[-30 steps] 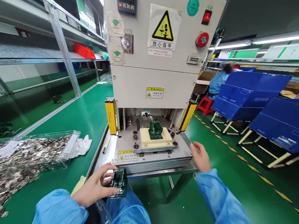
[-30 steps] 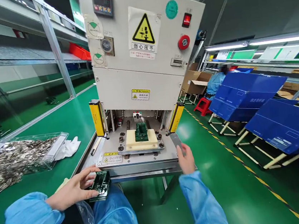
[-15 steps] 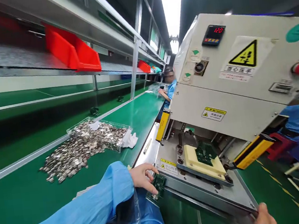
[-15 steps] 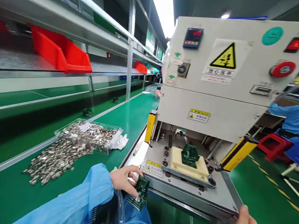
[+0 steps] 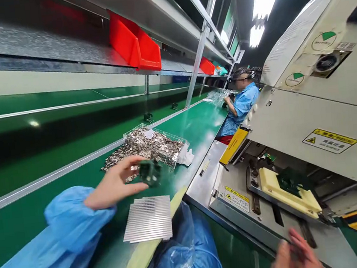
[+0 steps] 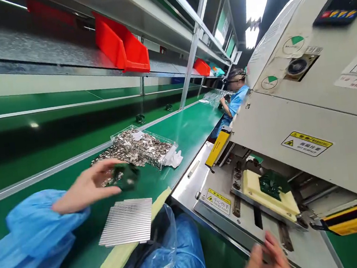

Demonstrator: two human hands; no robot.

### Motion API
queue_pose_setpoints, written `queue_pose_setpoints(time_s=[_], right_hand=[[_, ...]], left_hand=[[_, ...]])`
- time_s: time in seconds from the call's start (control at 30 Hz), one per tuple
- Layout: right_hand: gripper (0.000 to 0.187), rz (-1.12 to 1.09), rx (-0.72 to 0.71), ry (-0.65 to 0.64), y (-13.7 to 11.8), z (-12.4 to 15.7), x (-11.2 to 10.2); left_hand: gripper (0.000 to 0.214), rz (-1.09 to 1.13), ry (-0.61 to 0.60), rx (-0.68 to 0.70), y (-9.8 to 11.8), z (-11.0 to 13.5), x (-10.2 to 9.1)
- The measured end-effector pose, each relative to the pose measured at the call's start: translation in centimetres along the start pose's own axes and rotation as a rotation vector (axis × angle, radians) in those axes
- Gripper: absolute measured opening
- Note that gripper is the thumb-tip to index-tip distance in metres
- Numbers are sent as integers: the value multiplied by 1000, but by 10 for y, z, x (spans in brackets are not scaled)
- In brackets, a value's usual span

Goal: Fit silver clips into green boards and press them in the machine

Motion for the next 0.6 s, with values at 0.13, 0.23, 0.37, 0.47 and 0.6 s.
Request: queue_pose_setpoints(time_s=[0.13,0.23,0.37,0.47,0.6], right_hand=[[30,-165,-74,-497,-60,49,90],[24,-251,-112,-872,-96,89,158],[27,-255,-363,-1057,-137,134,240],[29,-160,-564,-1076,-154,161,294],[30,-49,-649,-1077,-163,186,344]], left_hand=[[65,-197,830,-112,-67,6,-157],[75,-389,1201,-121,-104,22,-229],[75,-682,1355,19,-119,18,-270],[76,-777,1279,51,-126,-3,-282],[77,-800,1188,-107,-143,-28,-296]])
Point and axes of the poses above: each hand's wrist, its own z-axis away from the middle knuckle, its own x-axis out of the palm, y = z × x, the point moved 7 cm from there along -z, towards the middle knuckle, and after that the axes turned 12 degrees about y, right-handed, at the moved point
